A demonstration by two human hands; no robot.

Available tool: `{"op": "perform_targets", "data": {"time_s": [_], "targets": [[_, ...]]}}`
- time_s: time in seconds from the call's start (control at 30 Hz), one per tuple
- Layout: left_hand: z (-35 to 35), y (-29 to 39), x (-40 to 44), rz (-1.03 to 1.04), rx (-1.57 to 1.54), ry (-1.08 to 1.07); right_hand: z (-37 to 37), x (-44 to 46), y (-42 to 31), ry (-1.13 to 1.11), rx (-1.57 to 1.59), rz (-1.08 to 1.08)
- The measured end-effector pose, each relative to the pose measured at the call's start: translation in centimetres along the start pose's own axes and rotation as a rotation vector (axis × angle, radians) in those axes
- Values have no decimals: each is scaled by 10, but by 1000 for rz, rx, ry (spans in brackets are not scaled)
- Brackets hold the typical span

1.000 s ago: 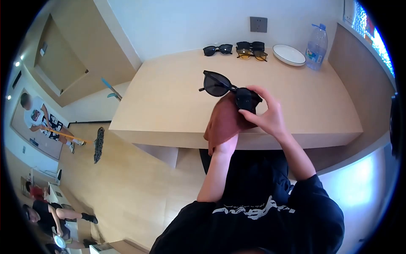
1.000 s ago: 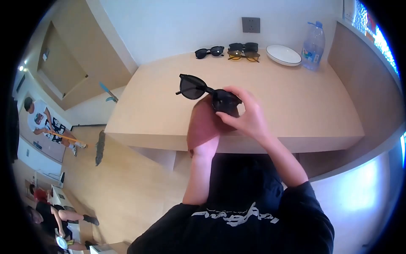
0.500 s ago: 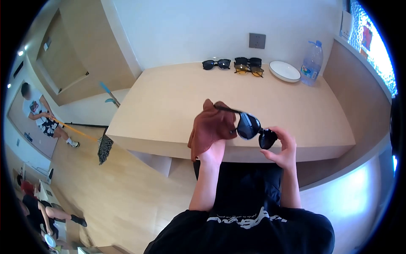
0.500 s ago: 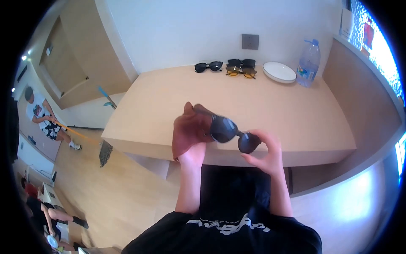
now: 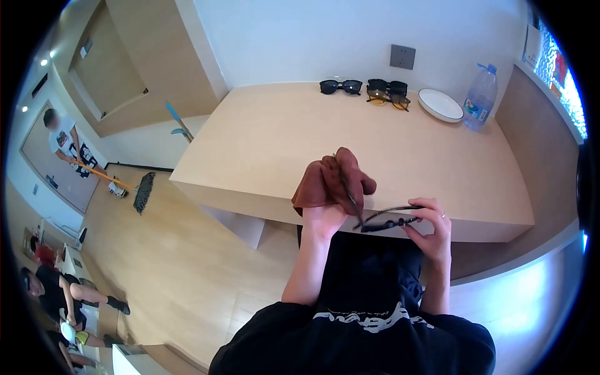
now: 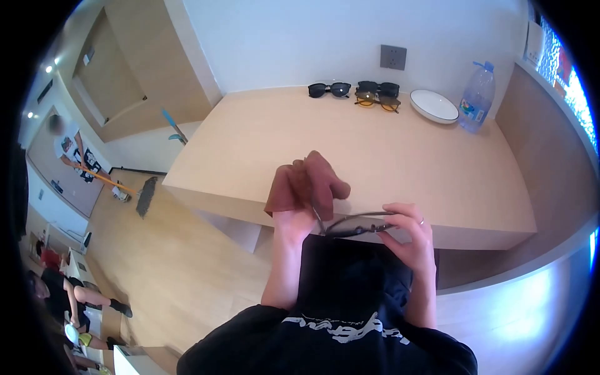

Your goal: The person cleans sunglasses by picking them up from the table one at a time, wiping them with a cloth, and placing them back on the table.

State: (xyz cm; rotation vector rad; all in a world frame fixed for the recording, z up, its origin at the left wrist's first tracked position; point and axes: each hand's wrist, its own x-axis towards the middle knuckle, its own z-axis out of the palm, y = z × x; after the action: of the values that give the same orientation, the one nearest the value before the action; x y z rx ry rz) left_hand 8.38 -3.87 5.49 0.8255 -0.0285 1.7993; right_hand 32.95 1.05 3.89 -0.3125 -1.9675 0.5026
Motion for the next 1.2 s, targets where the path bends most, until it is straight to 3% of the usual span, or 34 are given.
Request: {"op": "perform_targets", "data": {"time_s": [0.03,0.07,0.1,0.17,0.2,0.27,0.3,0.33,0.37,0.4,0.47,0.57,0.6,0.63,0.7,0.77,0.8,0.9,0.93,1.0,1.1,1.2], "targets": [[1,-1,2,87,223,-237,-6,-1,-1,-3,0,8],[7,-6,-9,-58,-75,60,-12,-2,2,-105,-40,-18],[12,-8,-13,-59,-76,66,-15,-3,3,-208,-78,-44],[25,-7,-15,-36,-72,587,-13,1,0,-212,-85,-6],[17,-8,-17,-39,-75,596,-13,4,-4,-234,-45,3],[-9,-10,-25,42,144,203,-12,-3,-5,-264,-1,25],[-19,-10,-28,40,144,210,-11,-11,1,-255,144,199],[-24,-10,-27,18,17,90,-9,-12,1,-242,288,370],[-28,-9,-28,-3,-107,-32,-9,-10,-1,-244,292,369],[-30,-12,-32,6,-100,-33,-11,-4,-4,-348,246,372],[-24,-17,-41,126,219,113,-11,11,-14,-564,207,369],[-23,-18,-45,154,354,247,-5,9,-1,-580,165,287],[-21,-18,-46,125,401,359,-8,10,-4,-557,166,399],[-21,-16,-43,127,403,350,-7,12,-1,-551,164,393],[-22,-13,-45,77,105,214,-8,5,4,-407,269,488],[-24,0,-41,-122,-76,82,-8,5,-1,-327,331,557],[-8,-9,-46,-56,16,355,-7,7,-2,-273,400,533],[-2,-8,-38,150,289,184,-4,3,7,-117,516,477],[-2,-13,-38,141,284,186,-3,4,7,17,731,562],[-6,-19,-37,622,1357,105,-3,4,16,149,1107,614],[-16,-17,-38,548,1137,71,-11,12,6,41,1112,708],[-4,-13,-39,614,1281,49,-17,11,15,-55,1246,681]]}}
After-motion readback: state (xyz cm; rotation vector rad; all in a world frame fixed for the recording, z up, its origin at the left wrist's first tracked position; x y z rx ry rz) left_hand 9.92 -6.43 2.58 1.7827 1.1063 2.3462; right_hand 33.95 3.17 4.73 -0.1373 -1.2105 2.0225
